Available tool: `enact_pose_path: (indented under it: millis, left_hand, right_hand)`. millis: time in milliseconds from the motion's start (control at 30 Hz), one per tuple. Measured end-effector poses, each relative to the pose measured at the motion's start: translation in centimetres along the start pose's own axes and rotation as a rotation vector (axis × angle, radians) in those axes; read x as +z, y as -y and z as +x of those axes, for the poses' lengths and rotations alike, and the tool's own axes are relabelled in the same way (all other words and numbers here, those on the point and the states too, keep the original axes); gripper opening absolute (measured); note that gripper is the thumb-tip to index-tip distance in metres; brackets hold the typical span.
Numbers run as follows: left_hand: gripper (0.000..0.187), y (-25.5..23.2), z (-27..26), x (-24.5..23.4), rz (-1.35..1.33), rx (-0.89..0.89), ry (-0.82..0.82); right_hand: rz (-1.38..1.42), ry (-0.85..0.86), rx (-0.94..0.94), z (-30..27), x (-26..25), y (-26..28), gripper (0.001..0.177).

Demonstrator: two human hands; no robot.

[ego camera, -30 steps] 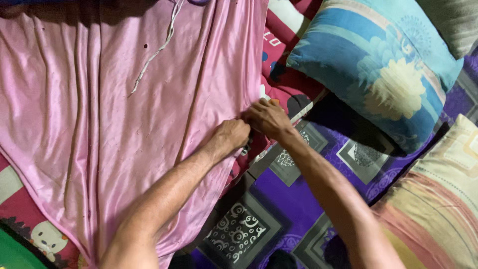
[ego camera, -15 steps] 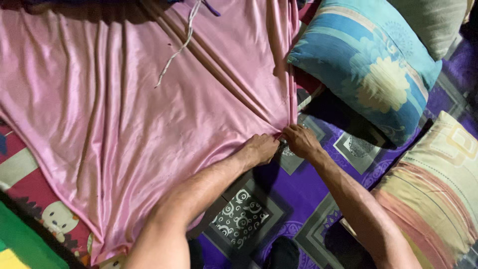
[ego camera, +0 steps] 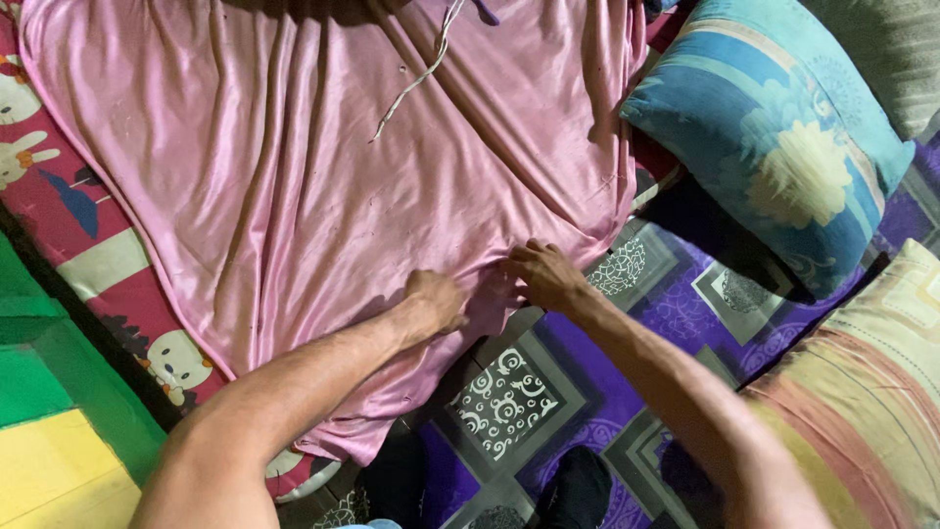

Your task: The person smooths out a pillow, adjusts a pink satin sheet, and then places two different decorative pillowcases onto two separate pillows by hand on a bed.

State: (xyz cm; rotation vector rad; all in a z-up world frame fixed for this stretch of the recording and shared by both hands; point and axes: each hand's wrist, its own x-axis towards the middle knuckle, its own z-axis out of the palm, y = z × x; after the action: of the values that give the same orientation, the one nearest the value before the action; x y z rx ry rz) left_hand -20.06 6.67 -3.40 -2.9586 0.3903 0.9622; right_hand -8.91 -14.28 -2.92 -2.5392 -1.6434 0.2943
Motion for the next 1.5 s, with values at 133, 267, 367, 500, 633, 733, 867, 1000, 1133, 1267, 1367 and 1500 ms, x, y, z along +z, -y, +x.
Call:
enact_pose_path:
  millis: [133, 267, 367, 500, 633, 733, 867, 1000, 1133, 1267, 1367, 1500]
  left_hand:
    - [0.04, 1.3, -0.1, 4.3, 0.169, 0.129, -0.259]
    - [0.033, -0.5, -0.7, 5.4, -0.487, 0.015, 0.226]
    - [0.025, -1.4, -0.7, 4.5, -0.124, 0.267, 0.006]
    - [0.036, 0.8, -2.4, 1.9, 0.082, 0.246, 0.098]
    - [0.021, 5.3, -3.9, 1.6, 0.077, 0.087, -0.009]
    - [0.023, 10.2, -5.9, 3.2, 0.031, -0.052, -0.14]
    - [0.04, 16.7, -10.6, 6.9, 0.175, -0.15, -0.422]
    - [0.035, 22.6, -15.0, 8.9, 0.121, -0.359, -0.41]
    - [0.031, 25.6, -17.9, 10.2, -0.131, -0.691, -0.304]
    - [0.031, 27.4, -17.8, 13.3, -0.395, -0.842, -0.231]
    - [0.026, 28.6, -17.8, 16.5, -0.402, -0.71, -0.397]
    - [0.022, 29.7, -19.0, 17.9, -0.521, -0.708, -0.339]
  right_hand:
    - [0.091, -0.15, 0.069, -0.4, 4.3, -1.2, 0.019]
    - [0.222, 0.157, 0.138, -2.5, 5.3, -2.4, 0.024]
    - [0.247, 0.272, 0.245, -1.6, 2.1, -1.4, 0.024]
    - [0.092, 0.431, 0.298, 2.0, -2.2, 2.1, 0.024]
    - [0.263, 0.012, 0.086, 5.6, -1.8, 6.1, 0.023]
    - [0.387, -0.085, 0.066, 8.7, -1.1, 9.5, 0.026]
    - [0.476, -0.118, 0.097, 11.8, -0.1, 14.0, 0.029]
    - [0.541, -0.083, 0.045, 14.7, 1.0, 17.6, 0.037]
    - [0.485, -0.1, 0.075, 16.8, 2.2, 18.9, 0.045]
    - [0.475, -0.105, 0.108, 18.0, 3.6, 18.9, 0.044]
    - [0.484, -0.075, 0.153, 18.2, 3.9, 19.1, 0.038]
    - [0.497, -0.104, 0.159, 17.9, 3.3, 19.1, 0.041]
